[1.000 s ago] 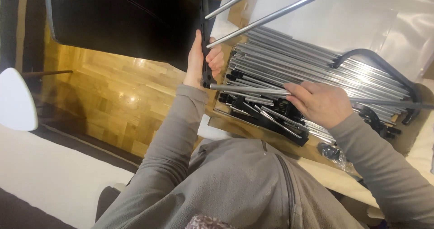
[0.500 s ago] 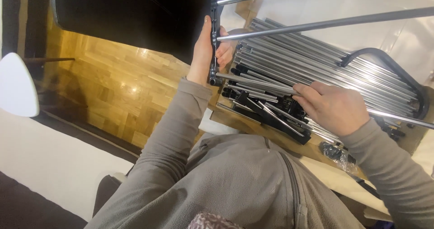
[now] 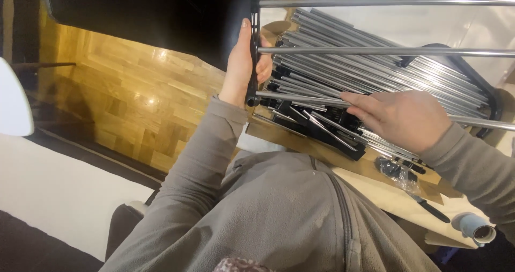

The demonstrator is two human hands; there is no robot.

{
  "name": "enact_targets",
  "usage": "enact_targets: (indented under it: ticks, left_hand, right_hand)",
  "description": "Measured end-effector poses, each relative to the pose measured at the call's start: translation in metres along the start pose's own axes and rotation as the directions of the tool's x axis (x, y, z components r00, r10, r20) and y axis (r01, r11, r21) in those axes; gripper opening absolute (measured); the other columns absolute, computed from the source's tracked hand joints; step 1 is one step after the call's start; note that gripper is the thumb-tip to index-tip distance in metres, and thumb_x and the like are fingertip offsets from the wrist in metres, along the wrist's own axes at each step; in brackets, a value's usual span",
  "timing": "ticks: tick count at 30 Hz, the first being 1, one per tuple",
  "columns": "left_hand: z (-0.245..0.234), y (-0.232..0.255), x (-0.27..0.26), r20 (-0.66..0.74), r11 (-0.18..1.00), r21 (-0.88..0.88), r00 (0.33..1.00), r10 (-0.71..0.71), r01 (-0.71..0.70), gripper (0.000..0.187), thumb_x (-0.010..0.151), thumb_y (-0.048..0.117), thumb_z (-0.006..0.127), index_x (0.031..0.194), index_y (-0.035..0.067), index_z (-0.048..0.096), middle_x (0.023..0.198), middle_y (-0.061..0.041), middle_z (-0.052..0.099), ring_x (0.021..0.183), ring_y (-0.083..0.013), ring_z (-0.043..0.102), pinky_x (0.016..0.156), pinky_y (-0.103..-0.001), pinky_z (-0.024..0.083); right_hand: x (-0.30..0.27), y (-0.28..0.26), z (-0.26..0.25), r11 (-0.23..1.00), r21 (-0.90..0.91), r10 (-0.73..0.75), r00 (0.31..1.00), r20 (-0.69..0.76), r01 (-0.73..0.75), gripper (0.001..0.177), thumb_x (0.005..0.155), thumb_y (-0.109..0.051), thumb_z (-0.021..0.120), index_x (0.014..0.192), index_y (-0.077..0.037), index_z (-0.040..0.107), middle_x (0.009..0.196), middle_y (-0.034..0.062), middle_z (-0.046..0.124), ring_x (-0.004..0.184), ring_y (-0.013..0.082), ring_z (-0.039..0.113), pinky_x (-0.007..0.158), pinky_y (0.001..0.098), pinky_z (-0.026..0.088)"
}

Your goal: The person assembles a metal rack by inserting metal rods into a black frame. They handle a white paper sheet, briefly pick up a mug, and continue inserting rods into the frame. The task involves repeated insertion and adjustment of rods into the frame.

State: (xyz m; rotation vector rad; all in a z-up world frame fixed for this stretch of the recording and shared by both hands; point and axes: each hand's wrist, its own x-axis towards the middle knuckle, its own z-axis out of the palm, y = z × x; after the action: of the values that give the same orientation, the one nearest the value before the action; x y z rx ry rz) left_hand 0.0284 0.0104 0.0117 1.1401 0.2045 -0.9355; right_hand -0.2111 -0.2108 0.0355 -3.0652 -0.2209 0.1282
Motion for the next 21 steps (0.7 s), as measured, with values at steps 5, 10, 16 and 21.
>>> enact_targets:
  ticks: [5, 10, 16, 21]
  left_hand:
    - [0.002, -0.002, -0.003, 0.134, 0.998, -0.062, 0.991, 0.008, 0.0, 0.057, 0.102, 0.052, 0.039, 0.07, 0.008, 0.057, 0.041, -0.002, 0.036, 0.03, -0.0142, 0.035, 0.031, -0.027, 0.03]
    - [0.012, 0.004, -0.017, 0.086, 0.999, -0.033, 0.996, 0.011, -0.008, 0.058, 0.102, 0.053, 0.037, 0.069, 0.009, 0.057, 0.041, -0.001, 0.036, 0.031, -0.0132, 0.034, 0.032, -0.026, 0.027]
    - [0.027, 0.015, -0.032, -0.07, 0.984, 0.165, 0.996, -0.057, 0.068, 0.059, 0.101, 0.055, 0.034, 0.072, 0.007, 0.055, 0.04, -0.002, 0.034, 0.032, -0.0151, 0.034, 0.034, -0.028, 0.032]
    - [0.048, 0.024, -0.041, -0.002, 0.956, 0.288, 0.998, -0.059, 0.057, 0.06, 0.098, 0.056, 0.032, 0.075, 0.006, 0.056, 0.041, -0.001, 0.035, 0.034, -0.0139, 0.034, 0.037, -0.027, 0.03]
  right_hand:
    - [-0.002, 0.005, -0.014, 0.99, -0.126, -0.065, 0.998, -0.001, 0.065, 0.052, 0.102, -0.052, 0.052, 0.151, -0.034, 0.056, 0.064, -0.0075, 0.064, 0.04, 0.0165, 0.053, 0.031, 0.0351, 0.036]
    - [-0.006, 0.005, -0.034, 0.959, -0.278, -0.056, 0.998, 0.025, 0.061, 0.054, 0.102, -0.06, 0.049, 0.149, -0.035, 0.054, 0.059, -0.0089, 0.054, 0.041, 0.0164, 0.053, 0.031, 0.0347, 0.035]
    - [0.007, -0.001, -0.06, 0.996, -0.083, 0.0, 0.973, 0.229, 0.02, 0.049, 0.1, -0.056, 0.04, 0.137, -0.03, 0.06, 0.074, -0.0078, 0.073, 0.044, 0.0188, 0.066, 0.03, 0.0367, 0.053]
    - [0.021, 0.004, -0.065, 0.616, 0.449, -0.023, 0.554, 0.832, -0.648, 0.061, 0.102, -0.05, 0.032, 0.099, -0.021, 0.086, 0.065, 0.0009, 0.052, 0.059, 0.0151, 0.05, 0.062, 0.0285, 0.047]
